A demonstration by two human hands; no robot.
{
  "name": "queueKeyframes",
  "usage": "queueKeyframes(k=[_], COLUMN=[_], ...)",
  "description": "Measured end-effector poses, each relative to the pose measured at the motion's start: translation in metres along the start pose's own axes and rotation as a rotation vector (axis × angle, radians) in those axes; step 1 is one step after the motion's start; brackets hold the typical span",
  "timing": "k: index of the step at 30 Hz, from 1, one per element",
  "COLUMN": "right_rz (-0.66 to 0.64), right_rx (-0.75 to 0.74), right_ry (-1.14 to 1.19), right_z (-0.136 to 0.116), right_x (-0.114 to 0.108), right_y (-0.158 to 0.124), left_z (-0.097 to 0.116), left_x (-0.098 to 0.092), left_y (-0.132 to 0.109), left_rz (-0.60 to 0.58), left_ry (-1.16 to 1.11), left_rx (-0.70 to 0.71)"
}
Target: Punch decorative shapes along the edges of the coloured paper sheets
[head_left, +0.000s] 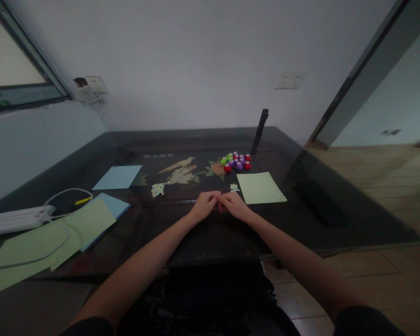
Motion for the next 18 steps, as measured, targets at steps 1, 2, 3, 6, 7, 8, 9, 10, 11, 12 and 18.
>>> queueKeyframes(k=[1,2,3,6,7,8,9,10,11,12,18], right_rz=[-0.001,-0.002,-0.004,-0.008,-0.01,-0.011,-0.012,-0.012,-0.011,-0.011,-0.019], right_rx=[0.003,0.005,0.007,0.011,0.013,0.015,0.016,0.014,0.013,0.011,0.012], right_ry=[-0.005,-0.009,-0.013,-0.02,-0.022,-0.025,-0.027,-0.028,-0.026,-0.024,-0.03], right_z=[0.0002,0.0003,0.0003,0.0002,0.0002,0.0003,0.0005,0.0007,0.0008,0.001,0.0002], right_x=[-0.0001,-0.0002,-0.0003,-0.0004,-0.0004,-0.0004,-0.0004,-0.0003,-0.0003,-0.0003,-0.0014], right_y=[-0.0001,-0.0001,-0.0001,0.0,0.0001,0.0003,0.0004,0.0004,0.0004,0.0003,0.0002], left_z=[-0.0004,-0.0007,-0.001,-0.0009,-0.0005,0.0,0.0006,0.0014,0.0022,0.003,0.0033], left_x=[0.0,0.0001,0.0002,0.0004,0.0005,0.0005,0.0005,0.0004,0.0003,0.0002,0.0007], left_y=[0.0001,0.0002,0.0003,0.0005,0.0005,0.0004,0.0002,-0.0001,-0.0004,-0.0006,-0.0002], left_rz=[0.001,0.001,0.001,0.003,0.003,0.004,0.005,0.003,0.002,0.001,0.009], left_ry=[0.0,0.001,0.004,0.018,0.022,0.024,0.024,0.022,0.02,0.018,0.012], left_rx=[0.0,0.001,0.003,0.001,-0.003,-0.008,-0.013,-0.016,-0.018,-0.019,-0.014])
Point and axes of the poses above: each hand's wrist, its own y-axis towards the middle knuckle, its own x-axis out of the palm, z = x × y, the point moved 2 cm from there along y, towards the middle knuckle, and after that the axes turned 7 degrees about -x, right-handed, at the moved point
